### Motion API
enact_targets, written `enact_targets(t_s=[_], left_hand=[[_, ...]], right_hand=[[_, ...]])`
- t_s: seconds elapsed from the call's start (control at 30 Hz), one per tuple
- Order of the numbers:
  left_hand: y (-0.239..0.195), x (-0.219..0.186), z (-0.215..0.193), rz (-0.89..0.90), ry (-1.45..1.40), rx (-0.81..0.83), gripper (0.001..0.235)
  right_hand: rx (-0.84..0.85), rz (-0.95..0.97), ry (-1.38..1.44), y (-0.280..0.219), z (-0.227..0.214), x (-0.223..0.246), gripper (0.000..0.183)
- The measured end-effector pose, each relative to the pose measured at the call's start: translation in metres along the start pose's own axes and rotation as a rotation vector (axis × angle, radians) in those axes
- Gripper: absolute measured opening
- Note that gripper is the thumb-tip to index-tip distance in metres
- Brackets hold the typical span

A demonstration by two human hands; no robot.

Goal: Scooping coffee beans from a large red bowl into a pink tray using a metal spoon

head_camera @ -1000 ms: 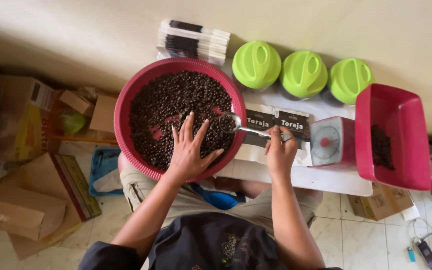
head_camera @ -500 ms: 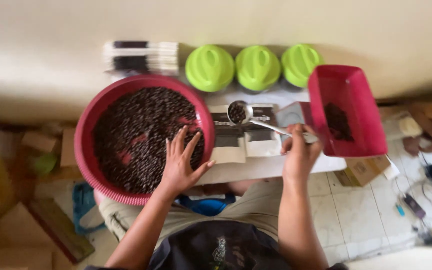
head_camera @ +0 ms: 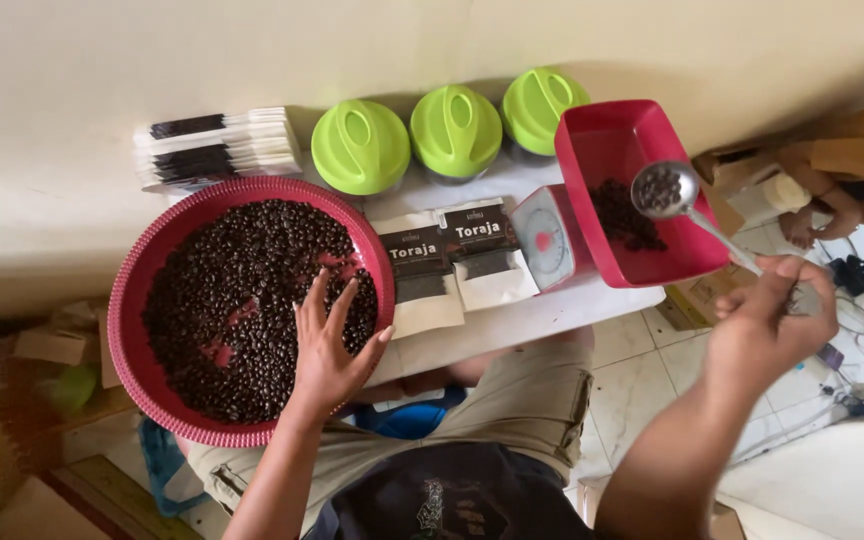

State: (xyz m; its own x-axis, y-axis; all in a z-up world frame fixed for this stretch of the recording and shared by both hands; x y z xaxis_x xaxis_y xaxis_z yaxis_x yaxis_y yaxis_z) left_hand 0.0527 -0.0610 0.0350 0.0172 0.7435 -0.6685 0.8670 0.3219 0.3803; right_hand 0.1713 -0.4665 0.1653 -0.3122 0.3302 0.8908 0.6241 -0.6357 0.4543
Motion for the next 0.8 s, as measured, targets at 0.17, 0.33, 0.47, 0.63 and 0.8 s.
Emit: enact_targets(t_s=[0.17, 0.33, 0.47, 0.63, 0.8], left_hand=[[0.001, 0.003, -0.007, -0.075, 0.012, 0.046, 0.078], [0.005, 0.002, -0.008, -0.053, -0.005, 0.022, 0.076], [0.002, 0.004, -0.009, -0.090, 0.017, 0.011, 0.074], [-0.015, 0.022, -0.009, -0.137, 0.086, -0.079, 0.070], [-0.031, 0.043, -0.028, -0.362, 0.252, -0.053, 0.079]], right_hand=[[0.205, -0.224, -0.242, -0.006, -0.014, 0.014, 0.017], [0.221, -0.355, -0.228, -0.010, -0.012, 0.019, 0.019], [0.134, -0.303, -0.032, -0.023, 0.004, 0.020, 0.015], [0.279, -0.245, 0.170, -0.088, 0.055, 0.001, 0.003], [0.777, -0.247, 0.150, -0.183, 0.131, 0.023, 0.017]])
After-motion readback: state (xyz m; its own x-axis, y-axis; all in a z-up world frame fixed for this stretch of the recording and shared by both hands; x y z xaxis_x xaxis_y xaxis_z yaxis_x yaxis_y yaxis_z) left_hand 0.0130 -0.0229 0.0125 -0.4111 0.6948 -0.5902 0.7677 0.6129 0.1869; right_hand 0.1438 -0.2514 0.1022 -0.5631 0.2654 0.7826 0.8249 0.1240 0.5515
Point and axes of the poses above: each hand's wrist, its own y-axis towards the middle knuckle, its own z-axis out of the palm, x = y × z, the point moved 2 cm from there along y, towards the middle knuckle, and after that the axes turned 11 degrees about -x, right-handed, at the moved point
